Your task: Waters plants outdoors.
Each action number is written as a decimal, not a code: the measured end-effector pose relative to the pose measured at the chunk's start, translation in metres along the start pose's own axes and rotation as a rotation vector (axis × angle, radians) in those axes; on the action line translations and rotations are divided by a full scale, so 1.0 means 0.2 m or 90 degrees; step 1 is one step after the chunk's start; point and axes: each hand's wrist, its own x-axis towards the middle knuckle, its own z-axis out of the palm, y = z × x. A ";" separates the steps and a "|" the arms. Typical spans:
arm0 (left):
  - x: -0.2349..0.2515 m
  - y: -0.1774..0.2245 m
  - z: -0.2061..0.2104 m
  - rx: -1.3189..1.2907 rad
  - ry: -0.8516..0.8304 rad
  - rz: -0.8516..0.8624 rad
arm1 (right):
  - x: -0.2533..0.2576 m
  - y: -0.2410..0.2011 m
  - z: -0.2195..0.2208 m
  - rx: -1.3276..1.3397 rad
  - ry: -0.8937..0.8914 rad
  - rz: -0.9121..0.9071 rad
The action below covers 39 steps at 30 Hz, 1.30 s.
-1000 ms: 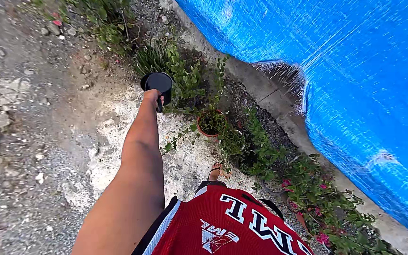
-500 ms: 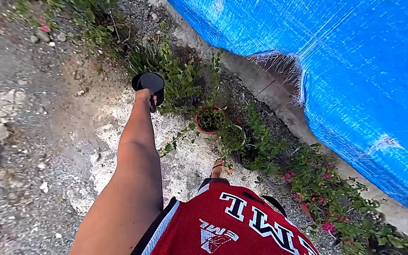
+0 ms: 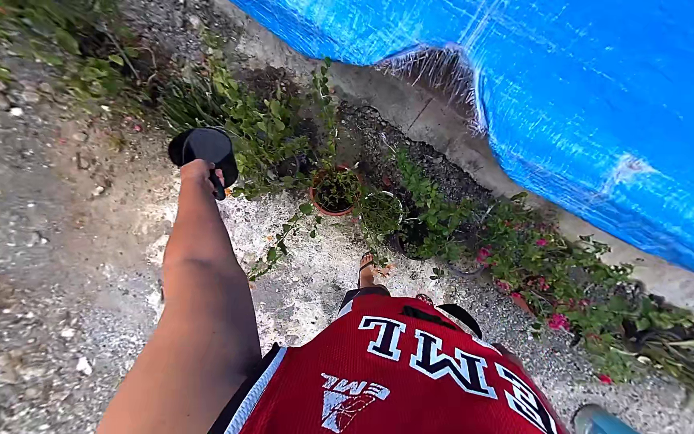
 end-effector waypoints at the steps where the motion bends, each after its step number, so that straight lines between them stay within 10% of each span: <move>1: 0.01 -0.01 0.00 -0.018 -0.001 -0.001 | -0.07 -0.10 -0.01 0.014 -0.021 0.058; 10: -0.13 -0.20 0.05 -0.265 -0.051 0.066 | -0.07 -0.08 -0.05 -0.054 -0.004 0.075; 23: -0.80 -0.70 0.28 -0.110 -0.206 0.037 | -0.01 0.11 0.07 -0.027 -0.041 -0.015; 39: -1.51 -1.25 0.75 0.248 -0.250 0.043 | -0.23 1.51 0.10 0.135 0.026 0.089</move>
